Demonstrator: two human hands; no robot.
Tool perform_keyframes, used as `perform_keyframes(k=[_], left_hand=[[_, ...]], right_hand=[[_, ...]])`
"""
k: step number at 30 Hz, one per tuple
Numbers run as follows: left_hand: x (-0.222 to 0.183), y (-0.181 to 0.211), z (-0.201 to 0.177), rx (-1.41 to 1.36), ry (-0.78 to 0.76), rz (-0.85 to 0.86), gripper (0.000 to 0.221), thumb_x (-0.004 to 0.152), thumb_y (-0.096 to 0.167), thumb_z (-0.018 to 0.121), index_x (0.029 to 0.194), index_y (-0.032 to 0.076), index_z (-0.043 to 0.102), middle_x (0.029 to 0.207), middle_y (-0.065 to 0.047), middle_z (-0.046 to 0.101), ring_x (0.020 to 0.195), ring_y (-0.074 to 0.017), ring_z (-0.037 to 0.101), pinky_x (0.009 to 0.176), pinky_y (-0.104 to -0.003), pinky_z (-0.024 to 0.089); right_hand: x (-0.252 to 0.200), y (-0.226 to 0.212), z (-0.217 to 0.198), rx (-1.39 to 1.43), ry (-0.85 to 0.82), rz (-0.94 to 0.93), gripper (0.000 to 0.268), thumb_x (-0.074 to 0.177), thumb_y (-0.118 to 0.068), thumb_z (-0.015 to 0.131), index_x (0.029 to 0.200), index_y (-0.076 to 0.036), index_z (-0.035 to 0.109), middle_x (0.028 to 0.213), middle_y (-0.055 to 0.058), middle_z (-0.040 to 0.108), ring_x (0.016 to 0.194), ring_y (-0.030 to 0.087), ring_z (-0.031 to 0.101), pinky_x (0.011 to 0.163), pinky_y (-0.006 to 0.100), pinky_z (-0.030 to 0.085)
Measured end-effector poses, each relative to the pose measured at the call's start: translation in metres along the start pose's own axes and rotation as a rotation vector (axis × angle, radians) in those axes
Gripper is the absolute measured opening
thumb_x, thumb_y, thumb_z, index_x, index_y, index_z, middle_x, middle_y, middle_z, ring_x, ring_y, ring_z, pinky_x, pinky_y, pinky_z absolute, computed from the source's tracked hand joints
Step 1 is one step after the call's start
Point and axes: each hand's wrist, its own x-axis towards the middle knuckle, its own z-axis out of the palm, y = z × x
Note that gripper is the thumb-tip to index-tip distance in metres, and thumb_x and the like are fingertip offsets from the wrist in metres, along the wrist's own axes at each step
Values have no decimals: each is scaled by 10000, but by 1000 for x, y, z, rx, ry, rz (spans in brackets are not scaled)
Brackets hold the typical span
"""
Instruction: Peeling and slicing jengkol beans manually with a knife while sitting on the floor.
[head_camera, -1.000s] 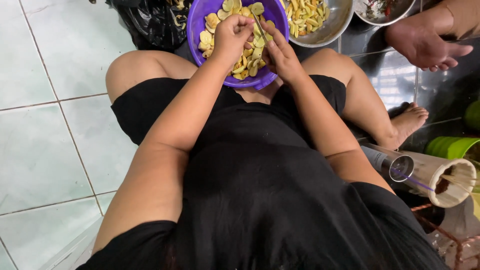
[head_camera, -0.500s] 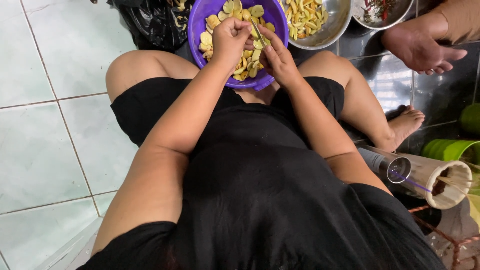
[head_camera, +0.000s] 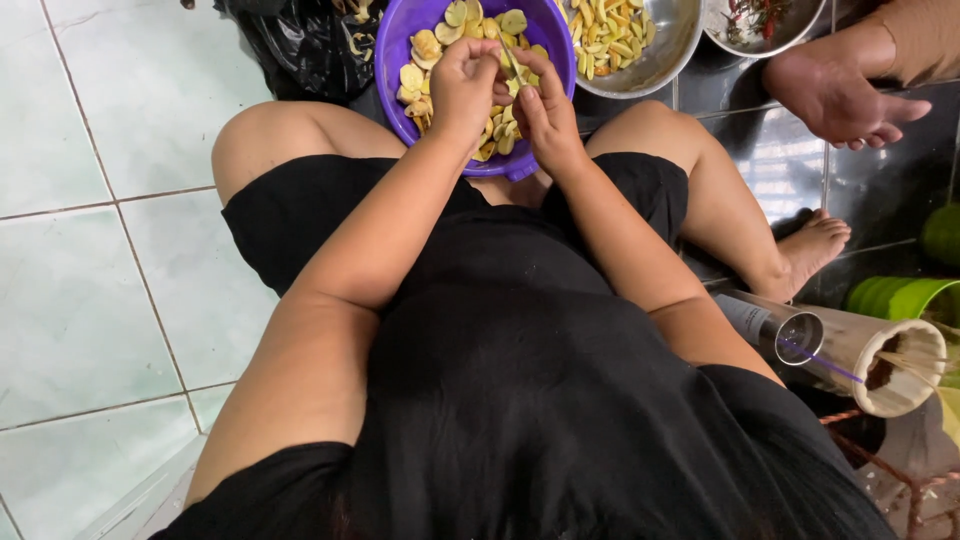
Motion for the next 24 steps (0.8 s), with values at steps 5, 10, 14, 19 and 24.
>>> perform_keyframes(k=[5, 10, 14, 19, 24], left_hand=[[-5, -4, -1, 306, -6, 76, 269, 993, 276, 550, 906, 56, 678, 664, -20, 633, 542, -107, 574, 500, -247, 507], [-2, -14, 1, 569, 19, 280, 239, 956, 185, 503, 988, 54, 701, 755, -38, 716, 611, -135, 608, 605, -283, 520], [-5, -18, 5, 555, 52, 344, 215, 946, 136, 483, 949, 48, 678, 696, -50, 685, 561, -153, 578, 549, -300, 496], [-5, -20, 5, 575, 82, 423, 225, 953, 155, 473, 921, 41, 665, 715, -86, 706, 586, -208, 619, 586, -344, 521], [-11, -15, 7, 555, 38, 435, 194, 963, 116, 470, 932, 57, 652, 669, -49, 652, 544, -156, 552, 528, -314, 477]], right_hand=[[-3, -5, 1, -43, -15, -26, 428, 1172, -179, 426, 1588, -127, 342, 766, -14, 467, 670, 84, 408, 628, 211, 337], [-3, -13, 4, -112, -29, -36, 488, 1179, -217, 412, 1640, -101, 304, 757, -6, 486, 662, 92, 394, 625, 221, 322], [-4, -12, 6, -97, -7, -33, 465, 1169, -254, 417, 1608, -118, 344, 739, -11, 483, 653, 90, 394, 618, 222, 316], [-3, -12, 9, -52, -6, -15, 448, 1167, -247, 416, 1593, -129, 342, 729, -18, 480, 642, 84, 382, 617, 222, 298], [-4, -11, 12, -129, 29, -28, 430, 1162, -237, 398, 1570, -116, 340, 743, -19, 491, 651, 87, 402, 620, 216, 320]])
